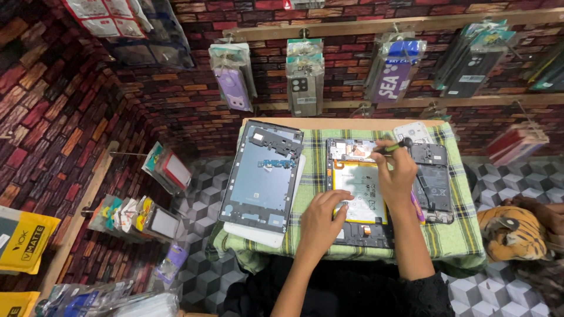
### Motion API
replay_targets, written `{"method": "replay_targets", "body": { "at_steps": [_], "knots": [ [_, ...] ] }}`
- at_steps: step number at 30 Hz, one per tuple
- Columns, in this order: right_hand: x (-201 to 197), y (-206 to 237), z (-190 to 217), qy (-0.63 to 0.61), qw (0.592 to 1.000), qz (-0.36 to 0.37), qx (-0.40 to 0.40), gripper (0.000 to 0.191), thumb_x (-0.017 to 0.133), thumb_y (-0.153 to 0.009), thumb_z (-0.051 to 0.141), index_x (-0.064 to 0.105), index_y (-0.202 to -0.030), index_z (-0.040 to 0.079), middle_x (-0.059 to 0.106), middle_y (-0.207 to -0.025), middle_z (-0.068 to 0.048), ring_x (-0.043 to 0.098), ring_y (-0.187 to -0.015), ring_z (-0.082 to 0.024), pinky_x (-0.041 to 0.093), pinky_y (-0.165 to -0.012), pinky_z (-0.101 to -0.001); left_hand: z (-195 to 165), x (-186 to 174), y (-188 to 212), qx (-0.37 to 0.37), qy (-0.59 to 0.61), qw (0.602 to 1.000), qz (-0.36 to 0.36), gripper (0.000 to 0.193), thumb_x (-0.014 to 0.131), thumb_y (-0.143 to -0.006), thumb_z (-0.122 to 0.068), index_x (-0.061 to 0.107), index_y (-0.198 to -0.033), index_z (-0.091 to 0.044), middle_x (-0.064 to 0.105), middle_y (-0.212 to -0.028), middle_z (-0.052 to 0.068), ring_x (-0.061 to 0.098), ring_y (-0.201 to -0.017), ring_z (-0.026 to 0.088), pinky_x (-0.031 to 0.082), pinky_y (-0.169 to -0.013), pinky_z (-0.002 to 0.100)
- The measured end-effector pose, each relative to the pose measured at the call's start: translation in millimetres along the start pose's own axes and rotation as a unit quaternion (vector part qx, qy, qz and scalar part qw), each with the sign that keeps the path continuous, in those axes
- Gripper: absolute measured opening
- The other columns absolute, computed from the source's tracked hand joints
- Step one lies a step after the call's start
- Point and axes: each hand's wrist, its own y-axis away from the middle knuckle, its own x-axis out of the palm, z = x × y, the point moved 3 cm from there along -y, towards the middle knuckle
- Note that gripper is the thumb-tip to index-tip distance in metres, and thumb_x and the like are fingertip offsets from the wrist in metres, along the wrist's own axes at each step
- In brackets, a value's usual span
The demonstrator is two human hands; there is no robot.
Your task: The person uses a screwdriver to remove screws from a disassembled tablet and then detaches internal components, including the motherboard, placing them on the work surface.
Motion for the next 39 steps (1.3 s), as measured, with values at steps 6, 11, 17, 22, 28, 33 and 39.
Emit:
{"method": "replay_targets", "body": {
  "at_steps": [6, 11, 17, 22, 28, 33, 39],
  "knots": [
    [3, 1, -6, -0.09, 0.995, -0.025, 0.02, 0.04, 0.071, -0.101, -0.004, 0.049, -0.135, -0.007, 0.073, -0.105, -0.014, 0.073, -0.098, -0.017, 0.061, -0.086, -0.0302, 0, 0, 0, 0.003, -0.001, 1.0, 0.001, 0.018, 0.065, -0.093, -0.013, 0.073, -0.109, -0.014, 0.074, -0.119, -0.002, 0.065, -0.108, 0.024, 0.054, -0.092, 0.038],
    [2, 2, -6, -0.082, 0.996, -0.032, 0.029, 0.035, 0.07, -0.101, -0.005, 0.051, -0.129, -0.005, 0.073, -0.106, -0.014, 0.073, -0.1, -0.017, 0.062, -0.083, -0.0286, -1, 0, 1, 0.008, -0.003, 1.0, 0.0, 0.018, 0.065, -0.094, -0.014, 0.073, -0.11, -0.014, 0.073, -0.119, -0.002, 0.065, -0.109, 0.024, 0.054, -0.092, 0.038],
    [-5, 6, -2, 0.033, 0.996, -0.062, -0.051, 0.022, 0.079, -0.088, -0.008, 0.069, -0.105, 0.002, 0.067, -0.098, -0.014, 0.067, -0.085, -0.025, 0.053, -0.076, -0.0324, 0, 1, 1, -0.012, -0.003, 1.0, 0.01, 0.018, 0.065, -0.094, -0.015, 0.073, -0.11, -0.014, 0.074, -0.118, -0.003, 0.066, -0.107, 0.023, 0.054, -0.091, 0.037],
    [0, 7, -9, -0.067, 0.997, 0.007, -0.025, 0.028, 0.061, -0.095, -0.013, 0.067, -0.116, 0.004, 0.073, -0.107, -0.01, 0.074, -0.094, -0.025, 0.057, -0.082, -0.0339, -1, 1, -1, 0.005, -0.006, 1.0, 0.003, 0.018, 0.064, -0.095, -0.015, 0.074, -0.11, -0.014, 0.073, -0.119, -0.003, 0.065, -0.107, 0.022, 0.054, -0.092, 0.037],
    [2, 1, -5, 0.098, 0.989, 0.105, -0.02, 0.023, 0.066, -0.088, -0.009, 0.068, -0.107, 0.004, 0.075, -0.103, -0.011, 0.074, -0.093, -0.032, 0.056, -0.08, -0.04, -2, 1, 0, -0.005, 0.004, 1.0, 0.004, 0.018, 0.064, -0.095, -0.014, 0.073, -0.11, -0.014, 0.073, -0.118, -0.003, 0.065, -0.106, 0.023, 0.055, -0.09, 0.037],
    [1, -1, 3, 0.099, 0.987, 0.122, -0.018, 0.015, 0.075, -0.085, 0.003, 0.067, -0.096, 0.007, 0.076, -0.1, -0.007, 0.071, -0.093, -0.03, 0.055, -0.083, -0.0408, -4, 2, -1, -0.014, 0.014, 1.0, 0.002, 0.018, 0.064, -0.095, -0.014, 0.074, -0.11, -0.015, 0.073, -0.117, -0.002, 0.066, -0.104, 0.023, 0.055, -0.089, 0.037],
    [1, 0, 10, 0.153, 0.978, 0.119, -0.079, 0.012, 0.074, -0.084, 0.002, 0.066, -0.091, 0.009, 0.075, -0.095, -0.003, 0.067, -0.092, -0.027, 0.048, -0.083, -0.0429, -4, 2, 0, -0.006, 0.008, 1.0, -0.001, 0.018, 0.063, -0.096, -0.015, 0.073, -0.111, -0.015, 0.073, -0.118, -0.003, 0.066, -0.105, 0.023, 0.055, -0.09, 0.037]
  ]
}}
